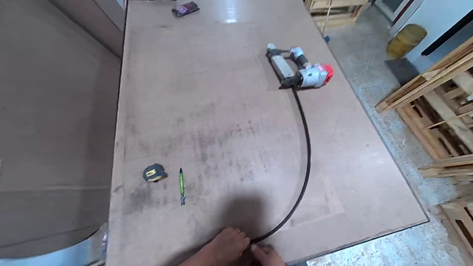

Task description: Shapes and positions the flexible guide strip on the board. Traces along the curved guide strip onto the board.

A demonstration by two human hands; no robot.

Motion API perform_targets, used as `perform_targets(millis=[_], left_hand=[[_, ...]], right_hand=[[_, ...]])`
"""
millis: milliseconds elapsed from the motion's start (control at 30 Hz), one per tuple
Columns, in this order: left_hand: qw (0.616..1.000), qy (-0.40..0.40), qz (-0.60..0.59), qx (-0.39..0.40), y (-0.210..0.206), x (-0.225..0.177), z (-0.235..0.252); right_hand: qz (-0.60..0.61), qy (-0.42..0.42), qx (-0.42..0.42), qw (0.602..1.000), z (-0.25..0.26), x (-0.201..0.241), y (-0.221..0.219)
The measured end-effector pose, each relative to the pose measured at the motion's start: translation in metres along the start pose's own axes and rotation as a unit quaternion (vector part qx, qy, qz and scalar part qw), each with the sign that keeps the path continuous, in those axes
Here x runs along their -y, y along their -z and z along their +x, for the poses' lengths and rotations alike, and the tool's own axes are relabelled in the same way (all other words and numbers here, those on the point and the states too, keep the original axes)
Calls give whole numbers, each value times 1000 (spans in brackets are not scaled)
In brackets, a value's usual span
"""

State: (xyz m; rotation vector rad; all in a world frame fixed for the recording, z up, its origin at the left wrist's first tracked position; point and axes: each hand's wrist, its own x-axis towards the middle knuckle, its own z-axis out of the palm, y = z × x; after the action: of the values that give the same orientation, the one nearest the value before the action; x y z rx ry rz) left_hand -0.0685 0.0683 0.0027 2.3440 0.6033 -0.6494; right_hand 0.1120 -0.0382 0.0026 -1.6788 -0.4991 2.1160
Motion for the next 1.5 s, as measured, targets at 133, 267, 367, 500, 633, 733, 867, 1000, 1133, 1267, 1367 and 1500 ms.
perform_targets(millis=[133, 267, 367, 500, 633, 733, 867, 1000, 1133, 1267, 1367, 1500], left_hand=[[998, 17, -20, 65, 7, -4, 0], [999, -16, 29, 18, -12, 4, 2], [999, -22, 44, 15, -14, 4, 4], [995, -32, 76, -48, -20, 5, 2], [996, -28, 71, -37, -21, 7, -2], [993, -41, 80, -75, -30, 15, -26], [994, -26, 92, -50, -39, 31, -56], [996, 6, 69, 61, -22, 24, -49], [995, 9, 62, 78, -20, 22, -46], [996, 3, 67, 64, -23, 23, -47], [995, -2, 64, 76, -22, 26, -46], [994, -9, 62, 88, -21, 29, -45]], right_hand=[[75, -3, -22, 997, 18, 7, -14], [72, -32, -31, 996, 17, 3, -22], [108, -31, -66, 992, 18, 3, -26], [138, -38, -112, 983, 23, 2, -32], [156, -33, -133, 978, 24, 0, -34], [189, -32, -138, 972, 24, 3, -38], [214, -14, -148, 966, 24, 0, -45], [206, 32, -173, 963, 25, -4, -51], [197, 53, -200, 958, 26, -10, -58], [203, 74, -239, 947, 28, -20, -79], [197, 74, -227, 951, 31, -24, -94], [194, 100, -232, 948, 35, -28, -102]])
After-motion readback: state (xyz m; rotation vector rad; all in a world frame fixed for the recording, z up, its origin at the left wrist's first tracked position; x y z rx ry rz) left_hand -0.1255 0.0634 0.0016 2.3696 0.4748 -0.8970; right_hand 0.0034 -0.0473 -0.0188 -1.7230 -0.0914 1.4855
